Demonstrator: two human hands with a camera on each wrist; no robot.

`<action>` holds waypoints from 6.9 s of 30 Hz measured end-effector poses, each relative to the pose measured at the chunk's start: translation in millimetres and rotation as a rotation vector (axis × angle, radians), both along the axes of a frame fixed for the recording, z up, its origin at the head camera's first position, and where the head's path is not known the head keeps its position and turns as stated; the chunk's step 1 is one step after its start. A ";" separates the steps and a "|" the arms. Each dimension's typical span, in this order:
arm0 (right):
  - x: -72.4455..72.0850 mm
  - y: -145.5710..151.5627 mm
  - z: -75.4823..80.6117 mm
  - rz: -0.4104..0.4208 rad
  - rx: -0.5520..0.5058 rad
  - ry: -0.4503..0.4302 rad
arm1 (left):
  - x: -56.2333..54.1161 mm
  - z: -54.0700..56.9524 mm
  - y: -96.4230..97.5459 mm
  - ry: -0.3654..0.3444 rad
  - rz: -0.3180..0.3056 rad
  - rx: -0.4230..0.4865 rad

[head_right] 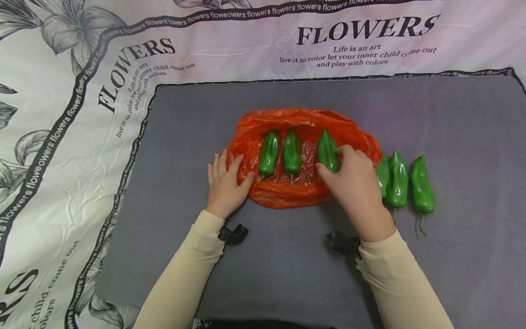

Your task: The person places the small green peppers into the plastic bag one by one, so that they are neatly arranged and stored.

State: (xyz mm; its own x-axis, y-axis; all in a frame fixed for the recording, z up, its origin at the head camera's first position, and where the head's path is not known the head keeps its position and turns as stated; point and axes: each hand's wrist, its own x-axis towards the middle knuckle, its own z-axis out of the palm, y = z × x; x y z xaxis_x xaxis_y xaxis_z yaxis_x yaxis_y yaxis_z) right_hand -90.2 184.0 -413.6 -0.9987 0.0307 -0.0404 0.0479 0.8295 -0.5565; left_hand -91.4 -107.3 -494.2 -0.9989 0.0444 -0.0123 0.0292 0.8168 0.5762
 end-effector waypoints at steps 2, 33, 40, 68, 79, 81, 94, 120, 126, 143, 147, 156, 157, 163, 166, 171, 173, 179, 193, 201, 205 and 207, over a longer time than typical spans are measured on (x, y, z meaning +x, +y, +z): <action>-0.9 -1.5 -3.3 0.001 -0.004 -0.004 | 0.0 -0.7 0.9 0.000 -0.005 0.002; -21.3 -20.8 -45.4 -0.013 0.008 -0.014 | 3.0 -12.5 2.2 0.041 -0.007 0.034; -20.9 -21.4 -40.4 -0.012 0.015 -0.003 | 4.3 -10.2 2.5 0.067 -0.008 0.048; -4.6 -24.5 -16.7 -0.018 0.107 -0.015 | 6.8 -7.8 1.4 0.046 -0.005 0.051; 4.2 -24.6 -0.9 0.016 0.096 0.038 | 6.1 -6.4 1.0 0.061 -0.006 0.048; 5.9 -24.2 0.7 0.025 0.090 0.039 | 6.0 -6.2 1.0 0.067 -0.007 0.049; 28.9 -8.8 -6.9 -0.020 0.035 0.076 | 4.6 -9.2 3.6 0.058 -0.019 0.041; 58.6 27.5 -18.5 -0.206 -0.045 0.071 | 5.6 -7.9 1.9 0.036 -0.010 0.020; 60.5 35.3 -18.2 -0.255 -0.058 0.083 | 7.0 -8.2 2.2 0.053 -0.001 0.024; 62.0 60.5 -25.4 -0.313 0.010 0.037 | 5.5 -8.4 2.6 0.037 -0.007 0.023; 61.7 61.8 -26.9 -0.315 0.029 0.024 | 5.4 -8.7 2.6 0.039 -0.008 0.021; 59.4 59.8 -29.0 -0.274 0.101 -0.035 | 5.4 -8.4 2.2 0.039 -0.008 0.030; 59.4 59.7 -29.3 -0.270 0.107 -0.040 | 5.4 -8.5 2.2 0.039 -0.008 0.029; 57.4 61.9 -30.1 -0.259 0.119 -0.081 | 5.2 -7.8 2.1 0.043 -0.005 0.029; 56.7 62.6 -30.0 -0.261 0.119 -0.081 | 5.3 -7.2 2.2 0.043 -0.005 0.029; 57.2 62.5 -28.7 -0.282 0.100 -0.063 | 5.0 -6.6 2.7 0.032 -0.007 0.021; 57.6 62.6 -27.7 -0.298 0.088 -0.061 | 5.0 -6.5 2.8 0.026 -0.007 0.017; 59.7 65.0 -22.7 -0.358 0.051 -0.072 | 5.3 -6.2 2.8 0.035 -0.006 0.022; 64.9 61.9 -10.1 -0.416 -0.007 0.162 | 5.2 -5.6 3.9 0.058 -0.012 0.022; 71.0 55.6 1.6 -0.406 -0.034 0.211 | 5.8 -6.4 3.6 0.052 -0.009 0.020; 73.7 50.9 9.1 -0.403 -0.049 0.213 | 5.8 -7.2 3.4 0.053 -0.006 0.020; 75.1 49.0 12.6 -0.403 -0.052 0.215 | 5.8 -7.7 3.3 0.053 -0.006 0.018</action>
